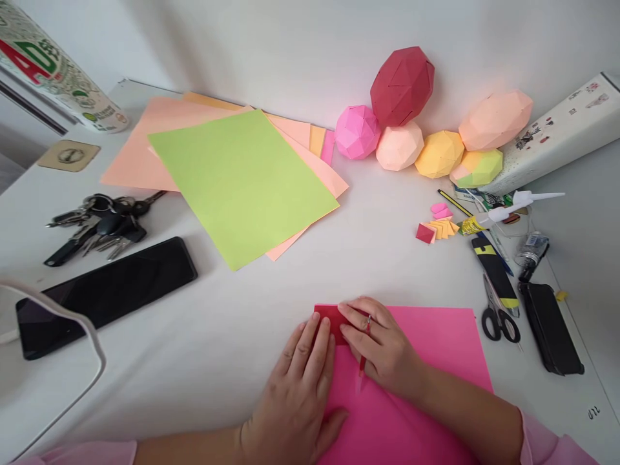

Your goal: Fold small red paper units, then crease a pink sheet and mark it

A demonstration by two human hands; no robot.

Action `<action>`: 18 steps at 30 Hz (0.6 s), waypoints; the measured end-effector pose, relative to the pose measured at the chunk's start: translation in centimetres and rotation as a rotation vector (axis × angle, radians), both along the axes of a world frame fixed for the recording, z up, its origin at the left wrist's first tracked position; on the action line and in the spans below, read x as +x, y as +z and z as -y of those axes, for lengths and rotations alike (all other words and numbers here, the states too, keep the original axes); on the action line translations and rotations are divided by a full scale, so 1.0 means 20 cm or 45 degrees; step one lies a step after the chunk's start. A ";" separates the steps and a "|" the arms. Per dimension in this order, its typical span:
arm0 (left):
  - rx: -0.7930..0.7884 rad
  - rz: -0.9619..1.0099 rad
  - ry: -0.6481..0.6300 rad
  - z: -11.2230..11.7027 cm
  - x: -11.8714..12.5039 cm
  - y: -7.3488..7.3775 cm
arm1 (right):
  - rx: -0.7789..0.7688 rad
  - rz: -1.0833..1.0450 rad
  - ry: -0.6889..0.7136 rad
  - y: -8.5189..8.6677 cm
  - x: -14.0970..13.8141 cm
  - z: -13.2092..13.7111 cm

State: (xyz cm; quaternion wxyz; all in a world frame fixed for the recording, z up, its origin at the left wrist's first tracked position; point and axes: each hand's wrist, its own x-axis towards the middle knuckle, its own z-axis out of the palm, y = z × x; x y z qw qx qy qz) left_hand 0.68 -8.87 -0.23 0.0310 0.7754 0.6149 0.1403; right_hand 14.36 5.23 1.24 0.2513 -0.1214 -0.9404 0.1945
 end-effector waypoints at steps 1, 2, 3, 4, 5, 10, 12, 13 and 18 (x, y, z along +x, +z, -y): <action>0.001 0.000 -0.002 0.00 0.00 0.00 | -0.004 -0.005 0.001 0.00 0.00 0.00; 0.005 0.000 -0.005 0.00 0.00 0.00 | -0.009 -0.009 0.003 0.00 0.00 0.00; 0.010 0.001 -0.006 -0.01 0.00 0.00 | -0.015 -0.012 0.009 0.01 0.00 0.00; 0.016 0.000 -0.007 -0.01 0.00 0.00 | -0.022 -0.014 0.015 0.01 0.00 0.00; 0.024 -0.003 -0.007 -0.01 0.00 0.00 | -0.028 -0.012 0.019 0.01 0.00 0.00; 0.059 -0.022 0.018 0.00 0.01 0.00 | -0.046 0.003 0.010 -0.01 0.01 0.01; 0.066 -0.028 0.026 0.00 0.01 0.00 | -0.045 -0.008 0.010 -0.01 0.01 0.01; 0.069 -0.034 0.027 0.00 0.01 0.00 | -0.044 -0.015 0.007 -0.01 0.01 0.01; 0.102 -0.055 0.032 0.00 0.01 -0.01 | -0.059 -0.058 0.000 -0.03 0.02 0.01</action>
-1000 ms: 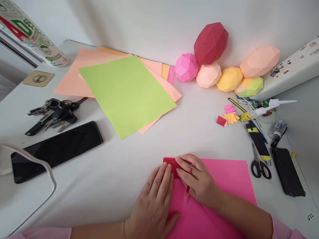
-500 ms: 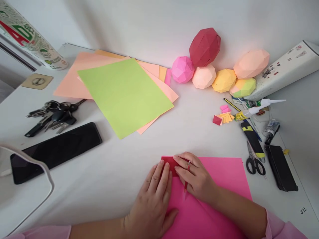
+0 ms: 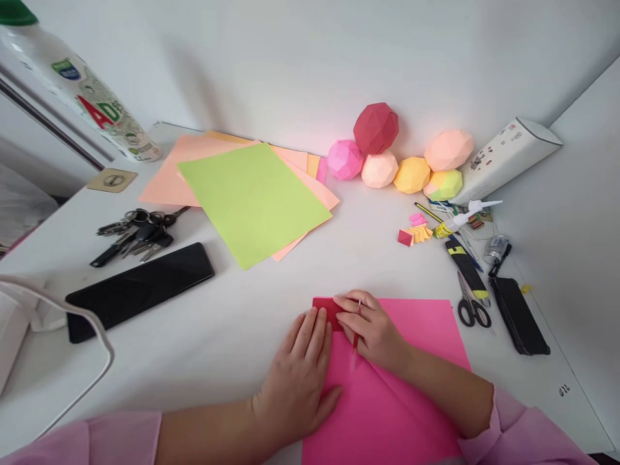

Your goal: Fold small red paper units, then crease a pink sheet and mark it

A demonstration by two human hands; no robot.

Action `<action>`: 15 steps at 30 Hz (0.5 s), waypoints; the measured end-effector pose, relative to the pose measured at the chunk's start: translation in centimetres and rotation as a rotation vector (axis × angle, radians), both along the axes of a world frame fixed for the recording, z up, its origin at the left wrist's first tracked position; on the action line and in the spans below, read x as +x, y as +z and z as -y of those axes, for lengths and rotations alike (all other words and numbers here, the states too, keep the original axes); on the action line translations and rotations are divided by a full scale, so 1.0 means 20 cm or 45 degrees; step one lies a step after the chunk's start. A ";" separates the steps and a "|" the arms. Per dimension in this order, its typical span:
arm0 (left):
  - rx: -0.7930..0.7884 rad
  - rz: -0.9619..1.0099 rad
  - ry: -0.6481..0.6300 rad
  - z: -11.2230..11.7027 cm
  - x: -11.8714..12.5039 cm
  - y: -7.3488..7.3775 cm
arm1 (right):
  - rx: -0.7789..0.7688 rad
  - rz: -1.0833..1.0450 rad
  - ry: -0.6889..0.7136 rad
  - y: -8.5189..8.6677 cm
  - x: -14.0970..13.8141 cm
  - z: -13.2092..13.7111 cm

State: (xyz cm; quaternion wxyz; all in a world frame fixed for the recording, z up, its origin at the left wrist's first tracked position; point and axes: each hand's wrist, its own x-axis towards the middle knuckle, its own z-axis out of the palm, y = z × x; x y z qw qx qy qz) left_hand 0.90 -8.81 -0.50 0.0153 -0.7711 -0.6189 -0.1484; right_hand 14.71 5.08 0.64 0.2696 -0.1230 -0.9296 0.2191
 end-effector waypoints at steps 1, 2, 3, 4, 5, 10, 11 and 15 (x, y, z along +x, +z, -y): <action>0.007 -0.003 -0.002 0.00 0.00 0.00 | -0.006 -0.005 0.004 -0.01 0.00 0.00; 0.015 -0.011 -0.004 0.00 0.00 -0.01 | -0.014 -0.005 0.007 -0.01 0.00 0.00; 0.023 -0.023 -0.005 0.00 0.00 -0.01 | -0.022 -0.006 0.011 -0.02 0.01 0.00; 0.032 -0.039 -0.004 0.00 0.00 -0.01 | -0.031 -0.006 0.012 -0.03 0.01 0.00; 0.046 -0.054 -0.004 0.00 0.00 -0.01 | -0.038 -0.012 0.012 -0.04 0.01 0.00; 0.129 -0.112 -0.020 -0.01 0.00 -0.01 | 0.007 -0.060 -0.012 -0.08 0.01 0.00; 0.140 -0.119 -0.035 -0.02 -0.01 -0.01 | 0.025 -0.063 -0.017 -0.08 0.01 0.00; 0.124 -0.084 -0.137 -0.09 -0.04 0.01 | 0.092 -0.068 -0.030 -0.08 0.01 0.00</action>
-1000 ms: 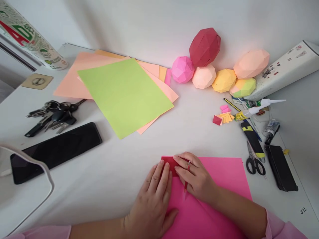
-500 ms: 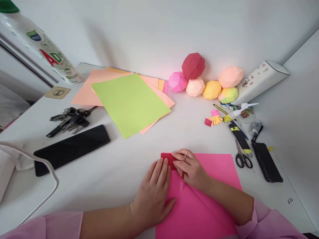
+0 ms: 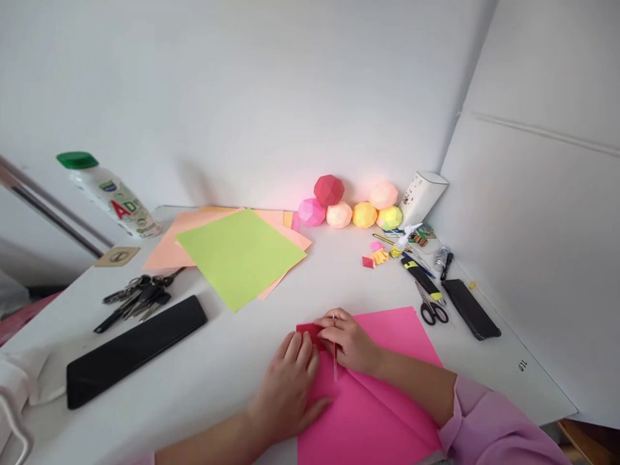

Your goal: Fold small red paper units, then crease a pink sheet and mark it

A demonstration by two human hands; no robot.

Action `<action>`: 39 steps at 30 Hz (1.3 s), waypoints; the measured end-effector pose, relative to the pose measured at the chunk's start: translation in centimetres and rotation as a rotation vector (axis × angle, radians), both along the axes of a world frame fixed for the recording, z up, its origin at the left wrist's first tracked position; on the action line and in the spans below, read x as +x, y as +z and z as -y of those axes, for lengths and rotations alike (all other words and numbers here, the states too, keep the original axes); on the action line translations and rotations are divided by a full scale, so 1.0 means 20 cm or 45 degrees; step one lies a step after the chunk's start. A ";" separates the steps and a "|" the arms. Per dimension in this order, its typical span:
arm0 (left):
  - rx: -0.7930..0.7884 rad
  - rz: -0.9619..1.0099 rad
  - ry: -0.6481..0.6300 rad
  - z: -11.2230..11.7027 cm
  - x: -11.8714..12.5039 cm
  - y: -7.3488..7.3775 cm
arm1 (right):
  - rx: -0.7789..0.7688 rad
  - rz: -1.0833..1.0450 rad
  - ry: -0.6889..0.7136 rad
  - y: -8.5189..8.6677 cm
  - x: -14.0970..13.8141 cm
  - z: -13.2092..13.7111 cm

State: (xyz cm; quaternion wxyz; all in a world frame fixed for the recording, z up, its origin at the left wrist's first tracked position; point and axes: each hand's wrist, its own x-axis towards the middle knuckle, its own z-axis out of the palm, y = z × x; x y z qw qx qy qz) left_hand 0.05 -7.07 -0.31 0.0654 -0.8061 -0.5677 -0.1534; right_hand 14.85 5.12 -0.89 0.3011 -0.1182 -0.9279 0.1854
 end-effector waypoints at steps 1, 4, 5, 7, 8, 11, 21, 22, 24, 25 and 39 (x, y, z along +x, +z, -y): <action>-0.017 0.025 -0.021 -0.02 -0.01 0.01 | 0.017 0.001 -0.004 0.00 0.00 0.00; -0.010 0.109 -0.058 -0.06 -0.03 0.02 | 0.077 0.045 -0.039 -0.01 0.00 0.00; 0.018 0.130 -0.065 -0.07 -0.03 0.03 | 0.097 0.068 -0.052 -0.02 0.00 0.00; 0.069 0.158 -0.081 -0.08 -0.03 0.03 | 0.126 0.097 -0.067 -0.03 0.00 0.00; 0.078 0.167 -0.082 -0.07 -0.02 0.02 | 0.131 0.097 -0.067 -0.03 0.00 0.00; 0.065 0.176 -0.071 -0.07 -0.02 0.01 | 0.123 0.055 -0.051 -0.04 0.00 0.00; 0.126 0.194 -0.053 -0.07 -0.01 0.00 | 0.160 0.118 -0.062 -0.06 0.00 0.00; 0.127 0.195 -0.050 -0.07 -0.01 0.00 | 0.169 0.117 -0.059 -0.06 0.00 0.00; 0.120 0.195 -0.049 -0.07 -0.02 0.00 | 0.206 0.083 -0.080 -0.05 0.00 0.00; 0.115 0.194 -0.052 -0.07 -0.02 -0.01 | 0.235 0.058 -0.105 -0.04 0.00 0.00; 0.096 0.186 -0.057 -0.07 -0.02 -0.01 | 0.399 -0.112 -0.332 0.05 0.03 -0.04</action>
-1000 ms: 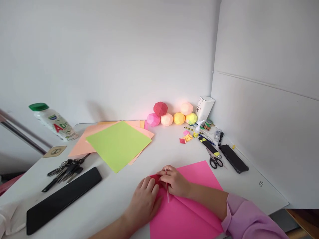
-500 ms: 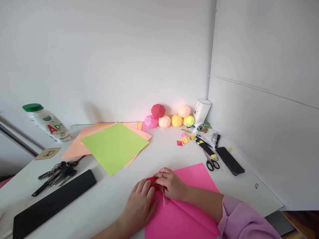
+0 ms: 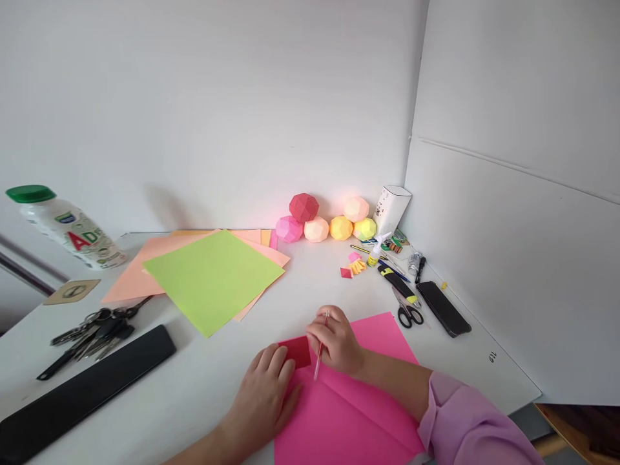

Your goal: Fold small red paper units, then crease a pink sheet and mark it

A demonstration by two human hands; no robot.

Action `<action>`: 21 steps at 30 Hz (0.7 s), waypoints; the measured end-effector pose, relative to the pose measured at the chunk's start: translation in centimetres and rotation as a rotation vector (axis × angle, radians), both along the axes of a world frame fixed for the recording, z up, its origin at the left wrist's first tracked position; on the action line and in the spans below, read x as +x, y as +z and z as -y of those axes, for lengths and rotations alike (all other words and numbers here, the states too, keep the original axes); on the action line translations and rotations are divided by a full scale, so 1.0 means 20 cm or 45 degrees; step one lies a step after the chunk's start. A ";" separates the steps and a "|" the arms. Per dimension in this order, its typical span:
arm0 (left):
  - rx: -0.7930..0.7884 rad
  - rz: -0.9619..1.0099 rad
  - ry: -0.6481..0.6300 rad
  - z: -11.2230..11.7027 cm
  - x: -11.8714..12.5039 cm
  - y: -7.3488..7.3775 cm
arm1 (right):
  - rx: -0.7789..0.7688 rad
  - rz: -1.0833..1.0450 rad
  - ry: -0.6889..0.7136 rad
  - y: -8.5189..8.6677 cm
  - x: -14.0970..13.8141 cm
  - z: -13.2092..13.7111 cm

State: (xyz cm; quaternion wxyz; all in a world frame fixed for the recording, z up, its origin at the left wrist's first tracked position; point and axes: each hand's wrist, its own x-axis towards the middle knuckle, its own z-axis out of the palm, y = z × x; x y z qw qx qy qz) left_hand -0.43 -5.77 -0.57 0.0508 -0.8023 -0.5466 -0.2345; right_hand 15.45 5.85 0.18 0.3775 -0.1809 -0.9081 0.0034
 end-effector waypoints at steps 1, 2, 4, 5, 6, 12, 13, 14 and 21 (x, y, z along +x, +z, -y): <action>-0.007 0.004 -0.007 0.00 0.00 -0.01 | 0.079 0.014 0.064 -0.01 0.01 0.02; -0.011 0.009 -0.017 0.00 -0.01 -0.01 | 0.163 0.039 0.131 -0.01 0.01 0.04; -0.005 0.017 -0.030 0.00 -0.01 -0.03 | 0.284 0.111 0.257 -0.04 0.02 0.06; 0.002 0.016 -0.031 0.00 -0.01 -0.03 | 0.292 0.149 0.303 -0.06 0.01 0.07; 0.006 0.012 -0.031 0.00 -0.01 -0.03 | 0.262 0.183 0.339 -0.08 0.01 0.07; -0.003 -0.008 -0.025 0.00 -0.01 -0.02 | -0.045 0.249 0.315 -0.14 -0.02 0.05; -0.003 -0.011 -0.022 0.00 -0.01 -0.02 | -0.051 0.247 0.298 -0.14 -0.02 0.04; -0.003 -0.015 -0.022 -0.01 -0.01 -0.02 | -0.053 0.244 0.283 -0.14 -0.02 0.04; 0.023 -0.033 -0.012 0.00 0.00 -0.02 | -0.126 0.145 0.128 -0.06 -0.01 0.00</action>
